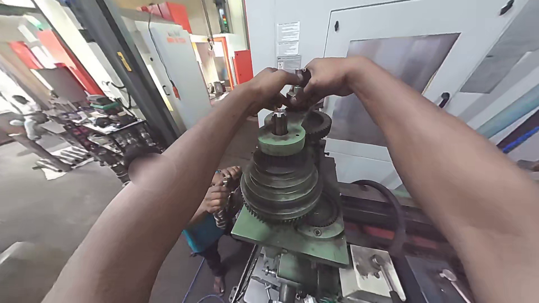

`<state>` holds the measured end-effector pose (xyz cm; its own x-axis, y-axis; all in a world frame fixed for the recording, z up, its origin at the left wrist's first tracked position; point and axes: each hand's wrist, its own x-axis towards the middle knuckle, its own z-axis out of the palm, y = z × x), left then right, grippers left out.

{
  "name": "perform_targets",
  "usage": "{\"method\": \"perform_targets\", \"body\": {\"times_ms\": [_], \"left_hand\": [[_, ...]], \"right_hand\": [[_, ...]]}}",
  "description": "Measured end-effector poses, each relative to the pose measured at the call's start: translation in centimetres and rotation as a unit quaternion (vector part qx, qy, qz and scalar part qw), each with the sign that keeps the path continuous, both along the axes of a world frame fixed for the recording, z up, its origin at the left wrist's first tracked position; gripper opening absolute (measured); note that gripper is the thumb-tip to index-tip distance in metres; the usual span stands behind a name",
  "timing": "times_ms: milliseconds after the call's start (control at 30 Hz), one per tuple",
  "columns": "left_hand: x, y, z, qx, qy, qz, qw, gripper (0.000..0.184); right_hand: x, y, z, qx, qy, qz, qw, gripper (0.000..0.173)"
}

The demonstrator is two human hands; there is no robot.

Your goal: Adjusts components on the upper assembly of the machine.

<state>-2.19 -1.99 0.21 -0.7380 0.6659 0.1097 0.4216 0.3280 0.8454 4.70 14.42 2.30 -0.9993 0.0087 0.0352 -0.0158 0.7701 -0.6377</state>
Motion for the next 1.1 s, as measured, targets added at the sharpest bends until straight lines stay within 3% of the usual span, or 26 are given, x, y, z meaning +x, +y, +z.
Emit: {"method": "perform_targets", "body": {"times_ms": [133,367,433,533,767,933,1100], "left_hand": [[-0.7,1.0,0.4,-0.027,0.007,-0.008,1.0,0.044],[-1.5,1.9,0.8,-0.059,0.012,-0.047,0.997,0.035],[-1.3,2.0,0.8,-0.077,0.042,-0.045,0.995,0.033],[-1.0,1.8,0.8,-0.097,0.08,-0.043,0.991,0.035],[0.2,2.6,1.6,-0.149,0.059,0.029,0.987,0.045],[2.4,2.7,2.7,-0.194,0.047,0.037,0.979,0.04],[1.5,3.1,2.7,-0.2,0.046,0.041,0.978,0.04]], "right_hand": [[0.2,-0.2,-0.1,0.076,0.031,-0.06,0.995,0.018],[2.7,-4.4,-0.8,0.193,0.076,-0.209,0.956,0.046],[2.7,-4.8,-1.2,0.206,0.102,-0.228,0.946,0.044],[2.1,-3.9,-1.5,0.193,0.124,-0.219,0.948,0.039],[1.1,-0.8,-2.3,0.1,0.143,-0.147,0.974,0.02],[0.7,-0.3,-2.7,0.076,0.149,-0.127,0.978,0.017],[0.2,0.2,-3.3,0.047,0.199,-0.114,0.972,0.02]]}}
